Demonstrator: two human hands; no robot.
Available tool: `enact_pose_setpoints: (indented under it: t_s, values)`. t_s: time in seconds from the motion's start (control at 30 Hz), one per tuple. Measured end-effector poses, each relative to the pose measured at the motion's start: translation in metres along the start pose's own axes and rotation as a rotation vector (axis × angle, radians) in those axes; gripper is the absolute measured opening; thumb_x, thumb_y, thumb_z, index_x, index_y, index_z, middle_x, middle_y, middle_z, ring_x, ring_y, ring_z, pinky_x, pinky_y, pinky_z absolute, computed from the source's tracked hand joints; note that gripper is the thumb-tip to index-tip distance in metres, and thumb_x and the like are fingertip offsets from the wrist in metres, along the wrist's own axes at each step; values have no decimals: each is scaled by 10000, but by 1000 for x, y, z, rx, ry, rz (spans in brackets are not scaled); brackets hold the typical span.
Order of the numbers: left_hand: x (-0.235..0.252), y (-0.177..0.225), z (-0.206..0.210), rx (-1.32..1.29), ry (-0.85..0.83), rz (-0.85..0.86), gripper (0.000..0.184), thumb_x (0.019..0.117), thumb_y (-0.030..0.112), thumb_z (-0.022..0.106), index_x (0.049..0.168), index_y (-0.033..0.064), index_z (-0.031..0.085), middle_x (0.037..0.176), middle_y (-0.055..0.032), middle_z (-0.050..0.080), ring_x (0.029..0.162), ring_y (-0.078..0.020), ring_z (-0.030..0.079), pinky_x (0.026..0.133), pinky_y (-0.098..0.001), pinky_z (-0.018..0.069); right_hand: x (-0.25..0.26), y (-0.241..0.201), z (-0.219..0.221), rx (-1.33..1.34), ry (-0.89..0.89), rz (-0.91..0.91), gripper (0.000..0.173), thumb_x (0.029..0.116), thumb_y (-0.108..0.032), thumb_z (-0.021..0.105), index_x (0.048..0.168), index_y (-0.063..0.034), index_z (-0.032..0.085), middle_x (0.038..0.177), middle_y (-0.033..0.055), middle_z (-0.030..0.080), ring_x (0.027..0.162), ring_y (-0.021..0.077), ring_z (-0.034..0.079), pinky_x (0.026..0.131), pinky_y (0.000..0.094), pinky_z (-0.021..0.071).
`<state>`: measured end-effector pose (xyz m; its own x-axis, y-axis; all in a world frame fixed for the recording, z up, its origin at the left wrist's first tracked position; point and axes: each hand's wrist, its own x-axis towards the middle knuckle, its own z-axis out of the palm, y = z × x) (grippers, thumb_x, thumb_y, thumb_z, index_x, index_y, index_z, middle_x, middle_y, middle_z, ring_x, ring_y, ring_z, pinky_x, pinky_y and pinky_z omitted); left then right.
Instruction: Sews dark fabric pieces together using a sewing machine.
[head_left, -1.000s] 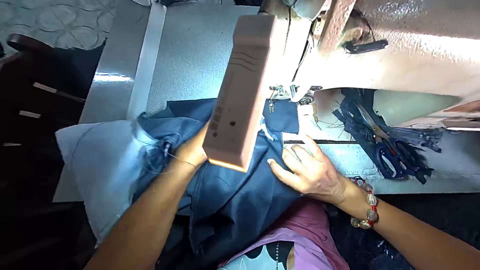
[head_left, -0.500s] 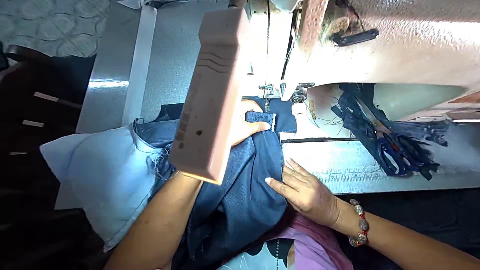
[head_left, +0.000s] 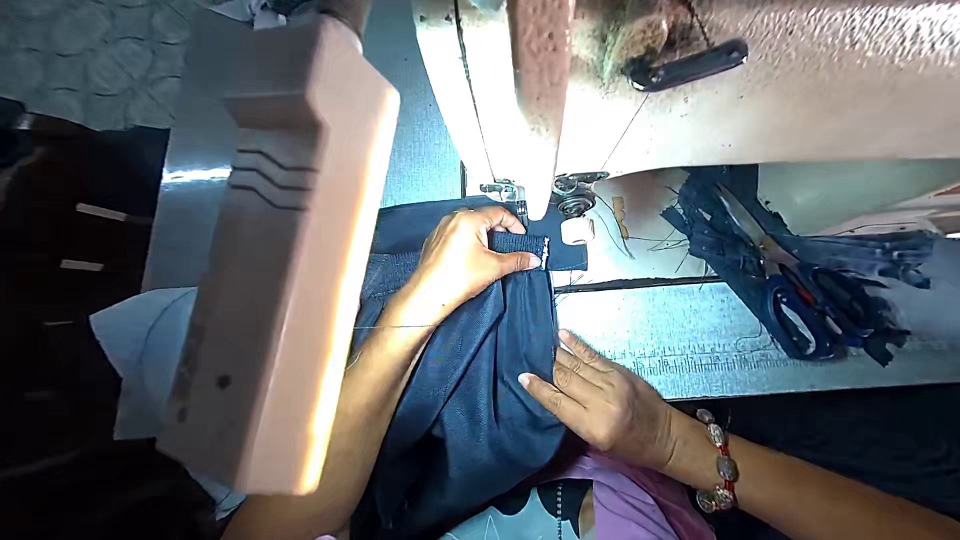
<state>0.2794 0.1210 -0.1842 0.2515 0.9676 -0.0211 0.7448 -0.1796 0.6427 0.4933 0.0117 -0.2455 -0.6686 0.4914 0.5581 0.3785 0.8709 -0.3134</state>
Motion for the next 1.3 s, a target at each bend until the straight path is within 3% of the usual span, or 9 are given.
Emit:
enact_pose_setpoints:
  t_s: [0.1, 0.2, 0.27, 0.4, 0.53, 0.8, 0.97, 1.17, 1.3]
  values:
    - [-6, -8, 5, 46, 62, 111, 371, 806, 277, 859, 1061, 61, 699, 1061, -165, 642, 1021, -373, 590, 847, -568, 455, 0, 0, 0, -8, -5, 4, 276, 1000, 31, 487, 1140, 2, 722, 1041, 181, 764, 1092, 322, 725, 1095, 434, 485]
    - [-5, -21, 14, 68, 139, 330, 196, 887, 267, 760, 892, 71, 757, 994, -119, 672, 986, -305, 595, 869, -486, 437, 0, 0, 0, -14, -8, 7, 274, 998, 31, 493, 1144, 2, 723, 1040, 179, 765, 1089, 326, 726, 1088, 439, 492]
    - [-5, -18, 14, 81, 130, 398, 157, 921, 204, 720, 859, 70, 774, 954, -93, 698, 945, -253, 629, 864, -421, 476, 1, -1, 0, -22, -4, 11, 273, 996, 30, 495, 1137, 2, 727, 1037, 181, 766, 1086, 330, 727, 1078, 440, 500]
    - [-7, -3, 10, 103, 111, 328, 222, 944, 207, 682, 808, 61, 778, 906, -85, 704, 891, -215, 639, 802, -367, 495, 1, -1, 1, -32, -1, 14, 273, 996, 30, 493, 1131, -3, 728, 1039, 180, 766, 1093, 329, 725, 1076, 436, 502]
    - [-10, 9, 8, 79, 101, 225, 210, 876, 241, 763, 749, 74, 752, 886, -82, 686, 887, -215, 630, 777, -389, 481, 0, -2, 2, -35, 8, 16, 271, 998, 26, 494, 1133, -5, 727, 1057, 181, 765, 1107, 327, 720, 1080, 435, 497]
    - [-13, 8, 13, 21, 116, 188, 60, 864, 133, 775, 846, 76, 780, 959, -87, 701, 965, -229, 635, 845, -411, 487, 1, -2, 3, -22, 18, 14, 263, 995, 21, 501, 1118, -2, 733, 1047, 186, 764, 1096, 338, 722, 1069, 440, 507]
    - [-14, 9, 21, 77, 163, 209, 85, 889, 145, 757, 868, 71, 791, 974, -97, 702, 965, -247, 630, 841, -411, 484, 0, -2, 3, -29, 13, 17, 269, 993, 20, 499, 1126, -4, 731, 1059, 185, 763, 1102, 338, 720, 1067, 443, 508]
    - [-23, 5, 25, 229, 147, 298, 189, 967, 149, 660, 1031, 39, 799, 1060, -141, 717, 1025, -314, 660, 896, -435, 527, 1, -1, 3, -26, 15, 13, 277, 985, 22, 502, 1131, -7, 736, 1042, 182, 765, 1086, 340, 725, 1064, 447, 510]
    - [-25, -4, 34, 227, 231, 368, 166, 958, 112, 662, 1019, 33, 795, 1051, -155, 723, 1036, -329, 666, 919, -441, 520, 0, -2, 4, -29, 26, 19, 277, 979, 24, 504, 1120, -10, 740, 1037, 181, 767, 1081, 338, 728, 1061, 442, 513]
